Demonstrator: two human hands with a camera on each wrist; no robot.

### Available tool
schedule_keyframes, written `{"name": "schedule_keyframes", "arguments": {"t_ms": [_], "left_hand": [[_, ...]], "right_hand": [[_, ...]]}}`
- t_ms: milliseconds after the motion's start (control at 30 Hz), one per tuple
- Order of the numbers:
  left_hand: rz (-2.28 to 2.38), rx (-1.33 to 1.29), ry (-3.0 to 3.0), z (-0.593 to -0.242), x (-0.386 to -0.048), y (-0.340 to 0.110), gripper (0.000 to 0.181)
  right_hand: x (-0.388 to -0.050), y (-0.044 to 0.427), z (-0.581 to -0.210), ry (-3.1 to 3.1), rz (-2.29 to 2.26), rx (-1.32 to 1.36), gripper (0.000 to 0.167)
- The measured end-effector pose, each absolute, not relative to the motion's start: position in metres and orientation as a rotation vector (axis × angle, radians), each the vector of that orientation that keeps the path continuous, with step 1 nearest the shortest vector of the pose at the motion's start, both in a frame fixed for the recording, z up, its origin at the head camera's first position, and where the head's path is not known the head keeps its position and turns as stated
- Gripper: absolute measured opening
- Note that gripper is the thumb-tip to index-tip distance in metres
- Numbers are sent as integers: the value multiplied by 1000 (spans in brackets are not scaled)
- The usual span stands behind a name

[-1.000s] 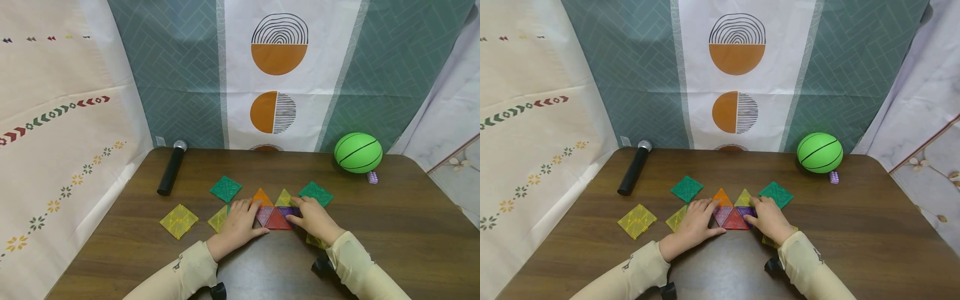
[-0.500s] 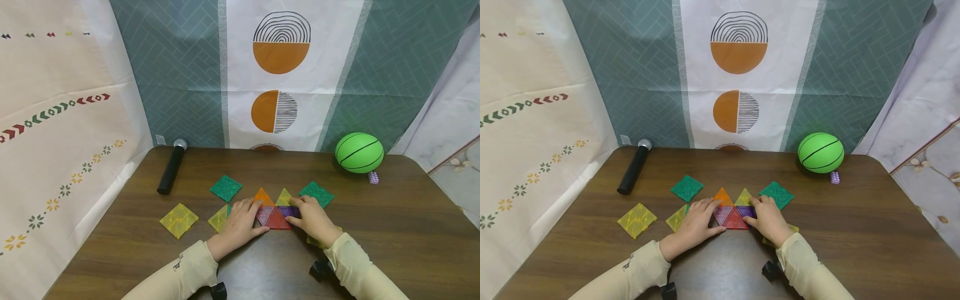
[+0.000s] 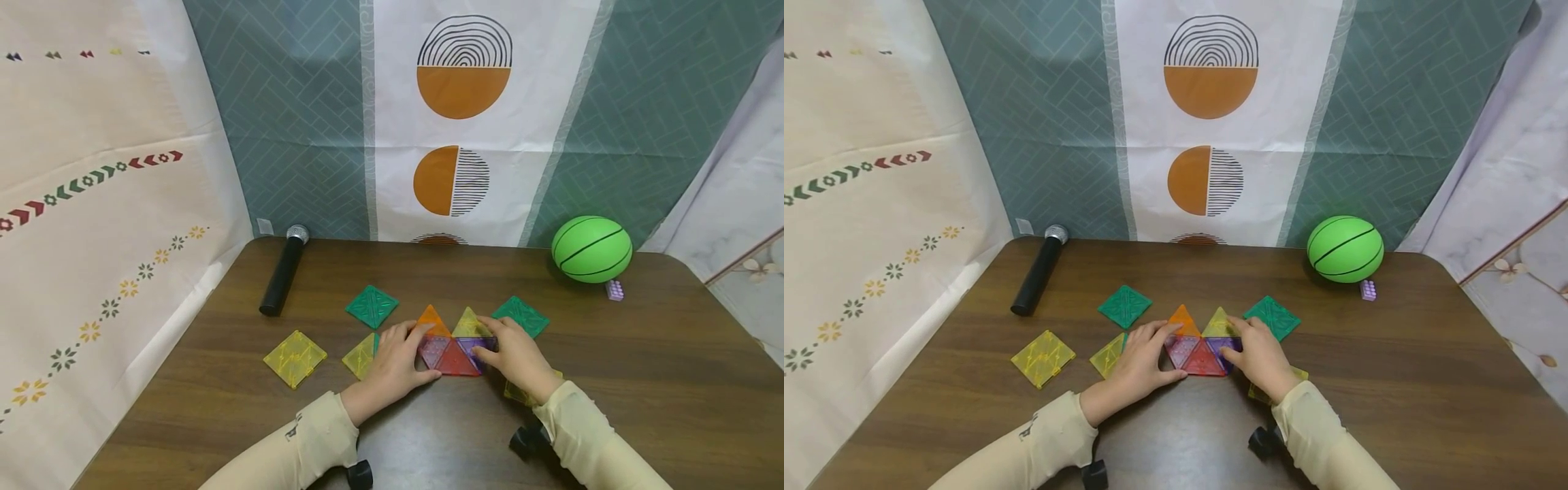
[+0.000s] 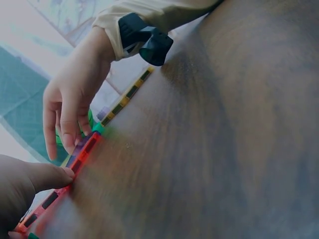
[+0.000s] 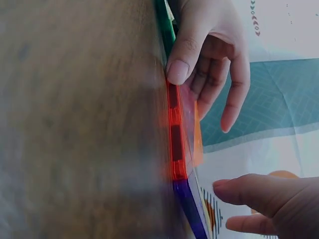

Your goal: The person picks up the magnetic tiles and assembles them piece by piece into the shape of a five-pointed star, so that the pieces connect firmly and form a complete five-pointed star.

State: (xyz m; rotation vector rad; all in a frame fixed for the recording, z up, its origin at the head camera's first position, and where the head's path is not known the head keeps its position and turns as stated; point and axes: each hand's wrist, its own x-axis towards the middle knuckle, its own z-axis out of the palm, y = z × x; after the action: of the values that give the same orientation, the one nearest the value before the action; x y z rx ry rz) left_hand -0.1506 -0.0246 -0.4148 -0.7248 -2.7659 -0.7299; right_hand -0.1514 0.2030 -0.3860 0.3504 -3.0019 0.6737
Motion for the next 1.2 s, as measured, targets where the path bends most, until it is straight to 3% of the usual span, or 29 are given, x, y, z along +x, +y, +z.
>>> {"name": "schedule_keyframes", "arguments": {"t_ms": [267, 700, 1200], "left_hand": [[-908, -750, -2786, -411, -153, -26, 74], [-1768, -487, -2610, -404, -171, -34, 40], [-2004, -249, -2534, -407, -181, -28, 31]], "right_hand": [[-156, 210, -388, -2951, 859, 358, 50], [-160, 216, -389, -2956, 1126, 259, 38], [-160, 220, -390, -2917, 1339, 243, 32]]}}
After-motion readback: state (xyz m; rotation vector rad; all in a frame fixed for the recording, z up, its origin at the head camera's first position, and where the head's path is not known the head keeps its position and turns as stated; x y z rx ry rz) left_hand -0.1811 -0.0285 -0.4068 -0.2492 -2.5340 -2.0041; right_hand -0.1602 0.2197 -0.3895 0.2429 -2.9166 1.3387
